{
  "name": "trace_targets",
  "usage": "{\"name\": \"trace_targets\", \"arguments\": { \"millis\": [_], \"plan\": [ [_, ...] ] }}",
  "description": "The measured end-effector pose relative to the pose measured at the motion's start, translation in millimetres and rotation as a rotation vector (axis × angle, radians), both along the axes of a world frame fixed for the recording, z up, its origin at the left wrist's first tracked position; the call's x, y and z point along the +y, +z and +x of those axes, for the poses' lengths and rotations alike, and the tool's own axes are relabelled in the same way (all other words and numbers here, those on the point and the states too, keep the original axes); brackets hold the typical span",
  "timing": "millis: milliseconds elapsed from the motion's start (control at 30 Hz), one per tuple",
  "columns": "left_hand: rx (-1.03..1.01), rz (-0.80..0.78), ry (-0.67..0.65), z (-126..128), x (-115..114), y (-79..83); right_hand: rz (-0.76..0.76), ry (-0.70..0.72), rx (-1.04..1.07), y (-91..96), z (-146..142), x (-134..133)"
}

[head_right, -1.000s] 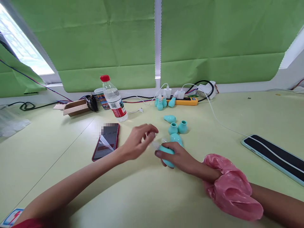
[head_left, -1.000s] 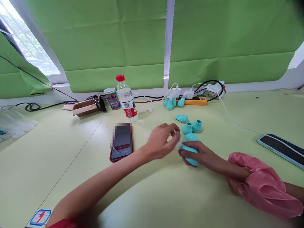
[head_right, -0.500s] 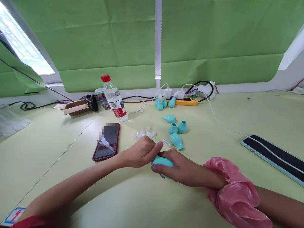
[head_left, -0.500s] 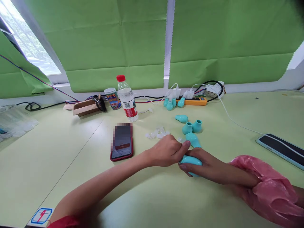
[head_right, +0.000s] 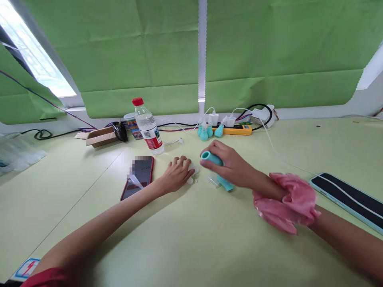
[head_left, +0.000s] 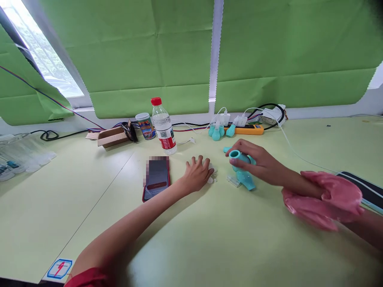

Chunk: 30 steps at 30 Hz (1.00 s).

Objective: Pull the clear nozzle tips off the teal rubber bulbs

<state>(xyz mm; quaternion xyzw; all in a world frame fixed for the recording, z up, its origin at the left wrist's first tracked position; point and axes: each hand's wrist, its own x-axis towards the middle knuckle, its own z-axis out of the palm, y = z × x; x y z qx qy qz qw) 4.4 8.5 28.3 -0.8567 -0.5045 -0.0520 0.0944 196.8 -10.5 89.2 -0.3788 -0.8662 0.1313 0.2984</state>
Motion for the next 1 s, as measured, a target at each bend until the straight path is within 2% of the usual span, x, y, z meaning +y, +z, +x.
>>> {"name": "trace_targets", "arguments": {
  "millis": [167, 300, 400, 533, 667, 867, 933, 1000],
  "plan": [
    [-0.045, -0.049, -0.096, 1.1, -7.3, -1.9, -0.121, -0.116, -0.054, -6.9, -2.5, 46.2],
    [-0.039, -0.011, -0.133, 5.0, -11.6, -6.1, -0.178, -0.062, -0.285, -19.7, -1.2, 67.1],
    [-0.026, 0.010, -0.137, 7.3, -11.9, -11.8, -0.174, -0.019, -0.333, -24.2, 0.3, 71.9],
    [-0.011, 0.028, -0.131, 8.2, -10.7, -14.8, -0.152, 0.054, -0.363, -20.8, -0.2, 73.3],
    [-0.009, 0.029, -0.143, 8.3, -9.6, -16.0, -0.089, -0.007, -0.365, -15.3, -3.1, 79.3],
    [-0.018, -0.010, -0.182, 5.4, -7.7, -17.0, -0.124, 0.056, -0.421, -16.0, -5.5, 87.5],
    [-0.014, -0.042, -0.198, 4.2, -7.6, -15.7, -0.147, 0.038, -0.396, -16.8, -4.6, 92.2],
    [-0.022, -0.080, -0.192, 3.5, -7.8, -13.0, -0.165, -0.062, -0.307, -16.6, -2.3, 100.5]
  ]
}}
